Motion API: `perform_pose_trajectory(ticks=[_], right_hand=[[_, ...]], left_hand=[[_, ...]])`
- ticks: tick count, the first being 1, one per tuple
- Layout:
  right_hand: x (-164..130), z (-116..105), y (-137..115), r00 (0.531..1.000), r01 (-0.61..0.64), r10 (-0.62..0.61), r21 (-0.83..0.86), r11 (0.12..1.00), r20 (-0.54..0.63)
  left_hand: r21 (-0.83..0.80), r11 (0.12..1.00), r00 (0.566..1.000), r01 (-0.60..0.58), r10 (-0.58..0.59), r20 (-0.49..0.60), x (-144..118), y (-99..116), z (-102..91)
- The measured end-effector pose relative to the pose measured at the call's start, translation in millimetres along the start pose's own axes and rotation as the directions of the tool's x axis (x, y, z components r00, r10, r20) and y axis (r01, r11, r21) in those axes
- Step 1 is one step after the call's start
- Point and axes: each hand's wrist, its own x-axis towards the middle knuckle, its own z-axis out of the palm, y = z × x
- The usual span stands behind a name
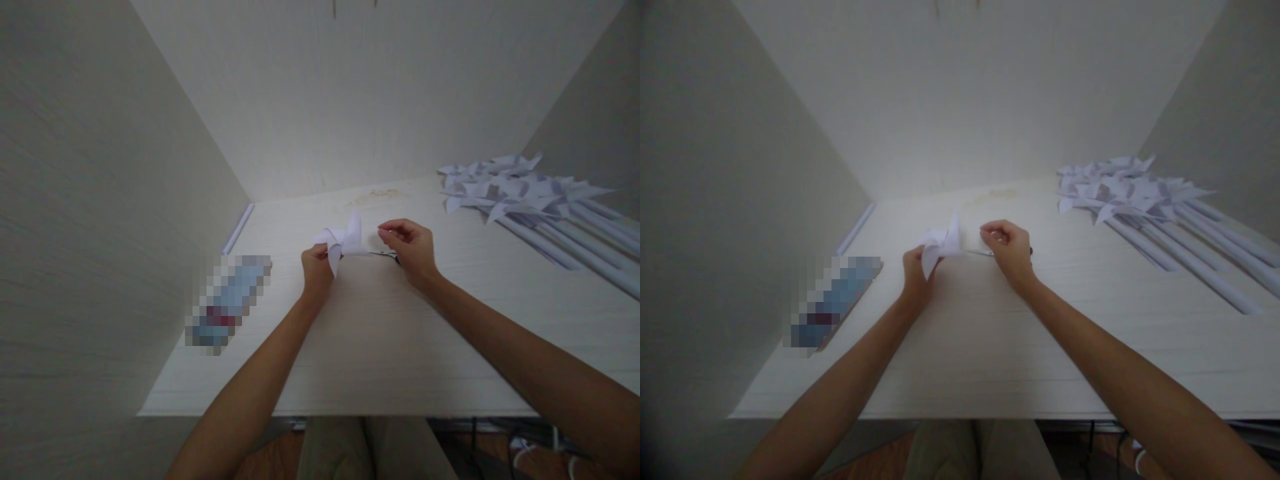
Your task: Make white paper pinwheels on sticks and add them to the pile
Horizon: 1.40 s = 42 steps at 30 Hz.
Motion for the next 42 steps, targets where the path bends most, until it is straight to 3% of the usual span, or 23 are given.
perform_pose_trajectory(ticks=[3, 6, 8, 10, 15, 42], right_hand=[[-3, 4, -4, 0.969, -0.183, 0.157, 0.128, 0.975, 0.191], [-8, 9, -9, 0.867, -0.388, 0.292, 0.178, 0.905, 0.404], [-11, 12, -9, 0.806, -0.446, 0.299, 0.192, 0.874, 0.510], [-14, 14, -9, 0.778, -0.451, 0.256, 0.226, 0.864, 0.574], [-16, 16, -5, 0.801, -0.421, 0.229, 0.250, 0.872, 0.553], [-13, 16, -9, 0.815, -0.461, 0.334, 0.182, 0.869, 0.473]], left_hand=[[0.032, 0.989, 0.989, -0.146, 0.146, -0.010, 1, 1, -1.3], [0.082, 0.962, 0.963, -0.259, 0.264, -0.048, 1, 0, -0.6], [0.105, 0.950, 0.952, -0.293, 0.299, -0.057, -1, 0, 1.3], [0.116, 0.935, 0.939, -0.335, 0.341, -0.038, -3, 1, 3.3], [0.135, 0.914, 0.922, -0.383, 0.386, 0.002, -7, 3, 4.6], [0.078, 0.942, 0.945, -0.325, 0.320, 0.071, -8, 3, 4.3]])
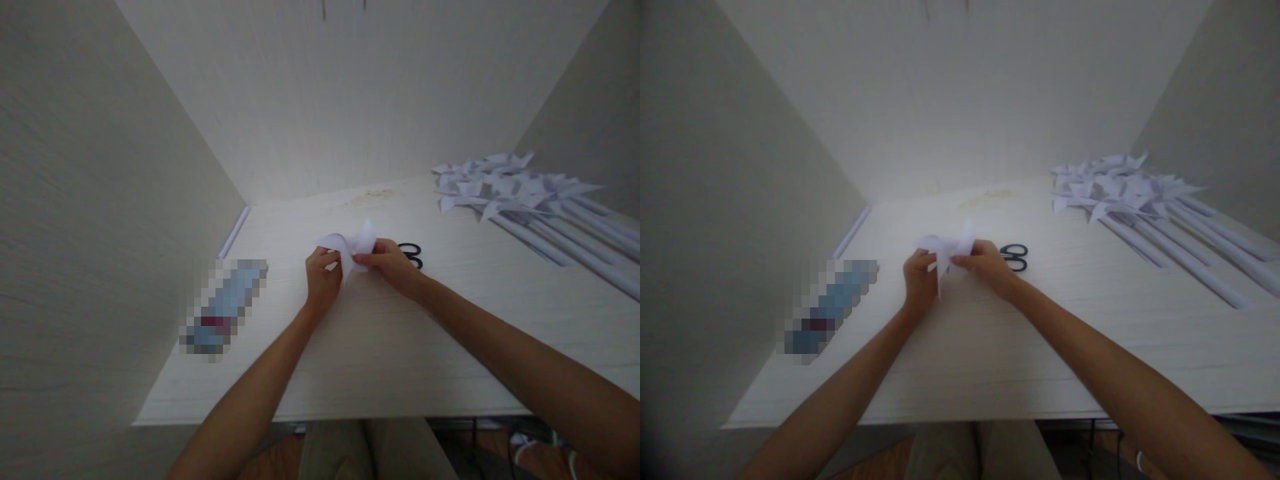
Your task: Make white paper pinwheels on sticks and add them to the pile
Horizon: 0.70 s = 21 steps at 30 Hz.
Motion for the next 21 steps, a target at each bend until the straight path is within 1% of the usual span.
perform_pose_trajectory(ticks=[2, 7, 10, 13, 15, 19, 21], right_hand=[[1, -1, 1, 1.000, -0.001, 0.001, 0.012, 1.000, 0.001], [2, -4, 1, 0.999, 0.024, -0.026, 0.047, 0.999, 0.045], [1, -3, -2, 0.999, 0.044, -0.044, 0.043, 0.998, 0.005], [-1, -1, -6, 0.997, 0.049, -0.053, -0.063, 0.997, -0.064], [-2, 0, -7, 0.994, 0.040, -0.054, -0.144, 0.989, -0.093], [-3, 0, -8, 0.994, 0.050, -0.070, -0.225, 0.973, -0.084], [-3, 0, -8, 0.992, 0.055, -0.084, -0.265, 0.963, -0.098]], left_hand=[[-0.025, 0.999, 1.000, 0.019, -0.019, 0.006, 1, -1, -0.5], [-0.078, 0.996, 0.999, 0.053, -0.052, 0.008, 2, -1, -2.5], [-0.106, 0.992, 0.997, 0.065, -0.060, 0.047, 2, -2, -2.3], [-0.141, 0.986, 0.993, 0.089, -0.077, 0.086, 1, -2, -1.0], [-0.135, 0.985, 0.991, 0.106, -0.094, 0.095, 1, -2, -0.6], [-0.092, 0.990, 0.989, 0.111, -0.101, 0.106, 1, 1, -2.2], [-0.074, 0.991, 0.988, 0.108, -0.099, 0.116, 1, 2, -3.4]])
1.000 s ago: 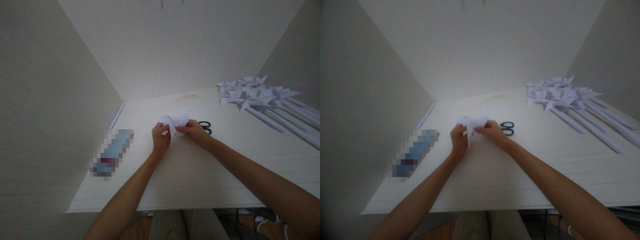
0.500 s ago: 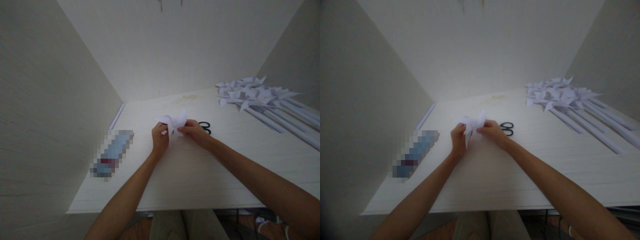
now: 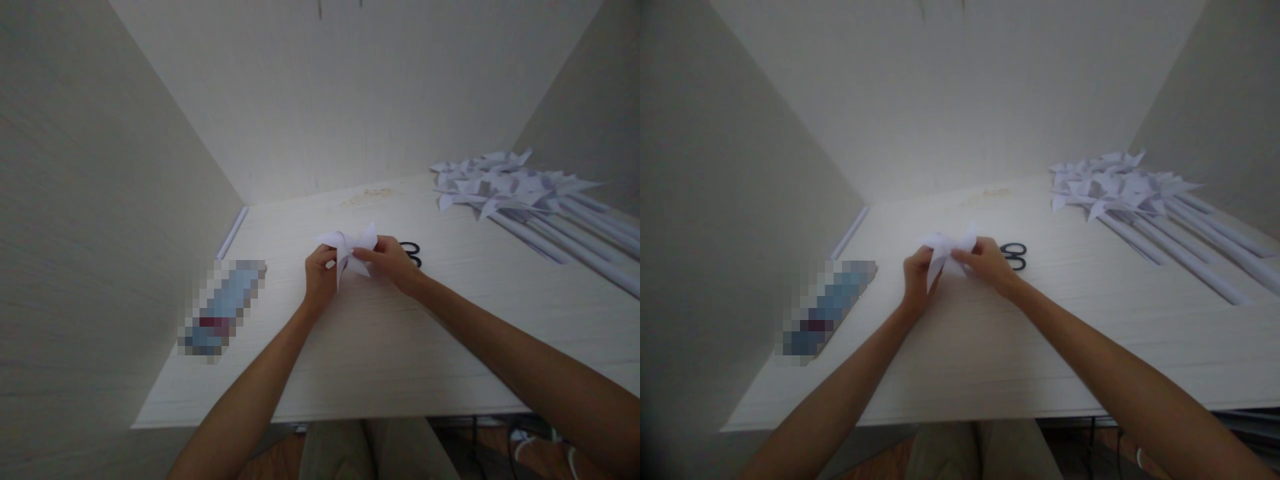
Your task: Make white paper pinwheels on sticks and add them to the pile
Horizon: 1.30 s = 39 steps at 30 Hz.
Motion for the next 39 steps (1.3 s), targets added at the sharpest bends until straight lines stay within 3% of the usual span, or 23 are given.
perform_pose_trajectory(ticks=[4, 7, 10, 13, 15, 17, 19, 22, 29, 36, 39], right_hand=[[0, 2, 2, 1.000, -0.024, 0.023, -0.019, 1.000, -0.019], [1, 2, 2, 1.000, -0.006, 0.008, 0.104, 0.995, -0.017], [5, -1, 0, 0.990, 0.098, -0.073, 0.222, 0.970, -0.118], [7, -6, -2, 0.955, 0.223, -0.175, 0.190, 0.956, -0.239], [8, -9, -2, 0.927, 0.281, -0.227, 0.154, 0.947, -0.300], [9, -10, -1, 0.925, 0.264, -0.204, 0.156, 0.952, -0.321], [9, -9, 2, 0.962, 0.158, -0.105, 0.202, 0.967, -0.253], [8, -6, 6, 0.997, -0.041, 0.059, 0.285, 0.958, -0.054], [3, -5, 5, 0.964, -0.224, 0.114, 0.506, 0.833, 0.240], [-1, 9, 14, 0.952, -0.181, 0.063, 0.390, 0.903, 0.298], [-1, 12, 16, 0.968, -0.126, 0.026, 0.392, 0.911, 0.250]], left_hand=[[0.008, 1.000, 1.000, -0.002, 0.002, 0.016, 0, 1, -1.0], [-0.011, 1.000, 1.000, -0.019, 0.020, 0.018, 0, 3, -0.6], [-0.010, 0.999, 0.999, -0.039, 0.040, 0.019, 0, 6, -1.5], [0.030, 0.999, 1.000, -0.029, 0.029, -0.003, 0, 3, -3.0], [0.000, 1.000, 0.999, 0.013, -0.013, -0.047, 0, -3, -3.0], [-0.080, 0.992, 0.987, 0.103, -0.111, -0.116, 1, -11, -1.6], [-0.157, 0.966, 0.961, 0.204, -0.228, -0.158, 2, -16, 0.9], [-0.302, 0.909, 0.925, 0.288, -0.346, -0.158, 4, -16, 5.0], [-0.559, 0.747, 0.868, 0.360, -0.487, -0.092, 9, -4, 9.2], [-0.584, 0.683, 0.874, 0.439, -0.475, 0.102, 5, -1, 14.6], [-0.547, 0.703, 0.880, 0.455, -0.449, 0.155, 3, -1, 15.8]])
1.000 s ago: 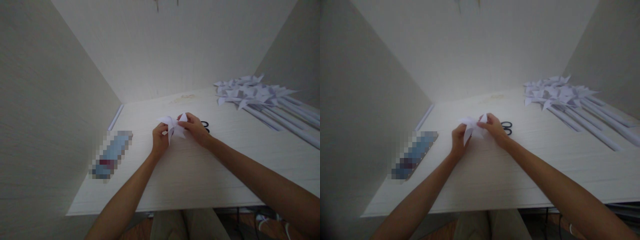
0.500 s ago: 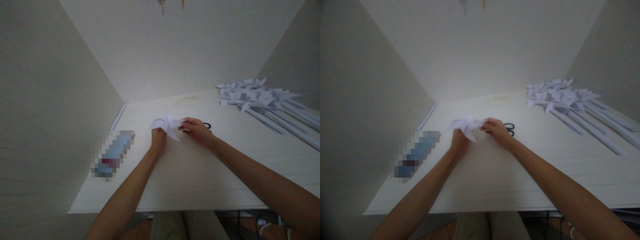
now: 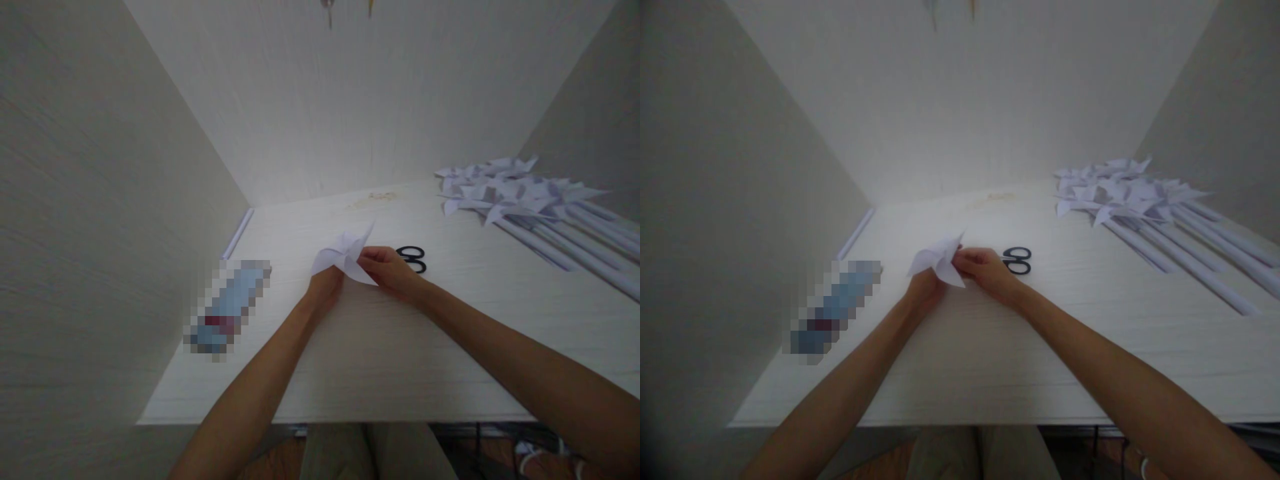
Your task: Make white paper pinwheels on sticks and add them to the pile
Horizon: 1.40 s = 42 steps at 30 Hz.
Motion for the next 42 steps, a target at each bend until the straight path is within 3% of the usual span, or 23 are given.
perform_pose_trajectory(ticks=[6, 8, 11, 14, 17, 21, 25, 29, 32, 35, 42], right_hand=[[1, -6, -6, 0.977, 0.147, -0.160, -0.093, 0.985, -0.144], [1, -10, -9, 0.938, 0.229, -0.277, -0.225, 0.947, -0.208], [-1, -15, -12, 0.855, 0.294, -0.462, -0.516, 0.805, -0.234], [-4, -15, -14, 0.813, 0.287, -0.554, -0.708, 0.646, -0.176], [-6, -13, -14, 0.810, 0.286, -0.579, -0.801, 0.526, -0.091], [-8, -11, -12, 0.808, 0.329, -0.588, -0.862, 0.387, 0.044], [-8, -11, -11, 0.772, 0.375, -0.622, -0.885, 0.276, 0.133], [-8, -13, -12, 0.743, 0.371, -0.658, -0.893, 0.254, 0.122], [-8, -15, -13, 0.769, 0.395, -0.621, -0.876, 0.278, 0.149], [-8, -16, -13, 0.791, 0.432, -0.576, -0.855, 0.287, 0.206], [-9, -16, -11, 0.810, 0.433, -0.536, -0.860, 0.271, 0.239]], left_hand=[[0.019, 1.000, 0.996, -0.013, 0.012, 0.086, 4, -7, -8.5], [-0.023, 0.999, 0.999, -0.035, 0.036, 0.038, 7, -9, -15.7], [-0.019, 0.993, 0.981, -0.118, 0.113, -0.155, 12, -9, -25.9], [0.155, 0.962, 0.938, -0.224, 0.257, -0.234, 13, -4, -27.7], [0.283, 0.926, 0.942, -0.249, 0.299, -0.152, 9, 1, -20.7], [0.261, 0.931, 0.958, -0.255, 0.280, -0.064, 4, 4, -12.3], [0.225, 0.946, 0.964, -0.233, 0.255, -0.077, 4, 4, -12.4], [0.189, 0.962, 0.969, -0.197, 0.220, -0.111, 5, 3, -14.2], [0.194, 0.966, 0.977, -0.169, 0.189, -0.093, 6, 2, -15.8], [0.217, 0.964, 0.987, -0.155, 0.161, -0.009, 6, 3, -17.7], [0.252, 0.956, 0.988, -0.151, 0.138, 0.070, 4, 5, -20.1]])
